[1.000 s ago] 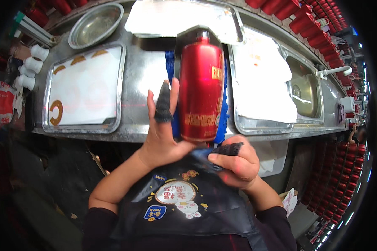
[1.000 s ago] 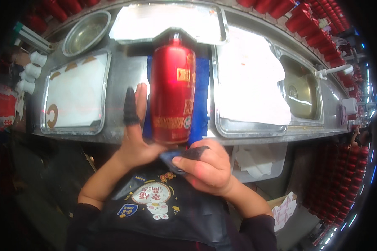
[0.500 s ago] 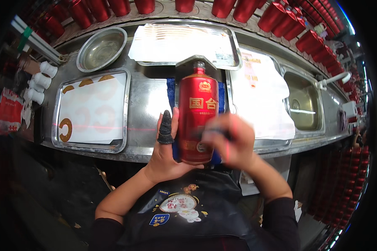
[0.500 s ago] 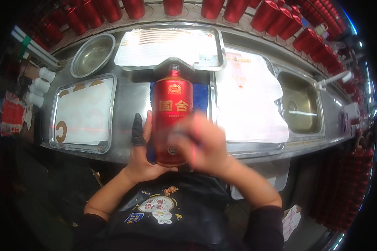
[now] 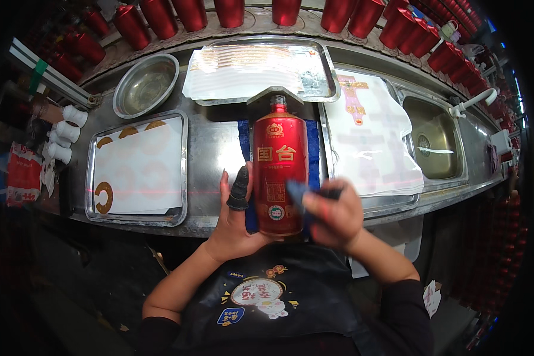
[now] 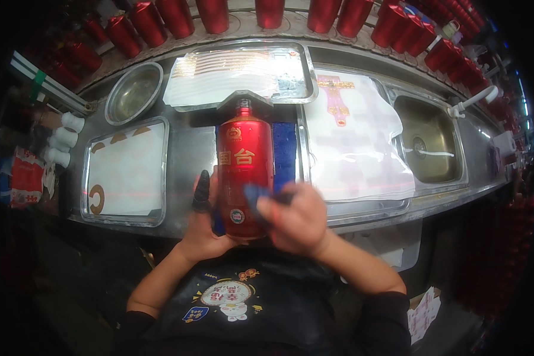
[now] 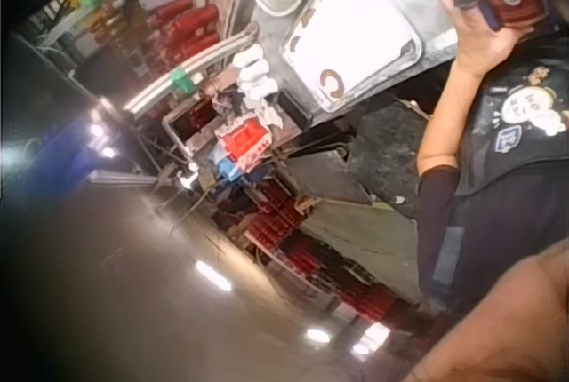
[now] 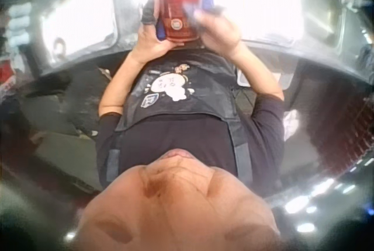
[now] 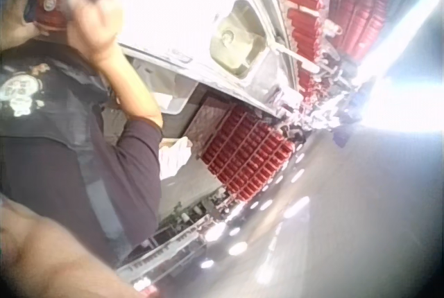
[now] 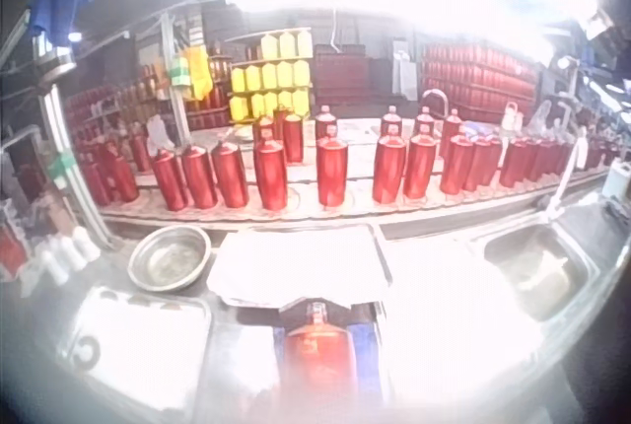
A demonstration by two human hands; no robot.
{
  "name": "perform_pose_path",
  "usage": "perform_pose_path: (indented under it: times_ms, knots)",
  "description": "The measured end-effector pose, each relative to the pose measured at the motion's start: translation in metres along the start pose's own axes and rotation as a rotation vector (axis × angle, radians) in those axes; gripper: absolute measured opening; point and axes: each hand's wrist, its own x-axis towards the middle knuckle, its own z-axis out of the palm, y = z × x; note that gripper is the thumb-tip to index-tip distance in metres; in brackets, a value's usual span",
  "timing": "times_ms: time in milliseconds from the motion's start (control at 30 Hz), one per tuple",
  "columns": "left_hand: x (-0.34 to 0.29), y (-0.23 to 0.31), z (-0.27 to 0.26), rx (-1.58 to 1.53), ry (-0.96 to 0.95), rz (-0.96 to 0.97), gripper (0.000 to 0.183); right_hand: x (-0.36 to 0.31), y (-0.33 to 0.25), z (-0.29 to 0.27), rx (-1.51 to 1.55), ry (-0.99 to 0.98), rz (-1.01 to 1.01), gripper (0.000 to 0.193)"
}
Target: The person moves a large black board to a workstation, then applies gold circular labels to the necks of red cylindrical containers. They wipe each container with a blue cloth and place the finished items on a tray.
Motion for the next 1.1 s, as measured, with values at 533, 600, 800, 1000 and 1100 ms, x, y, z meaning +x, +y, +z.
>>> perform_pose_path:
  times_ms: [533,600,800,1000,1100]
  knots:
    - [0.081,0.005,-0.034,-0.142,0.472,0.072,0.055,0.014,-0.005,-0.005,0.232,0.415,0.914,0.018]
    - [0.085,0.007,-0.041,-0.387,0.612,-0.078,0.049,0.000,-0.014,-0.009,0.375,0.205,0.794,0.017]
    - [0.129,-0.004,-0.052,-0.066,0.430,-0.028,0.041,-0.044,0.009,-0.017,0.298,0.423,0.992,0.036]
    - [0.149,-0.002,-0.033,-0.171,0.170,-0.351,0.057,-0.060,0.002,-0.029,0.309,-0.170,1.020,0.054]
    - [0.159,-0.005,-0.023,-0.266,0.190,-0.373,0.059,-0.062,-0.021,0.008,-0.019,-0.346,0.488,0.120]
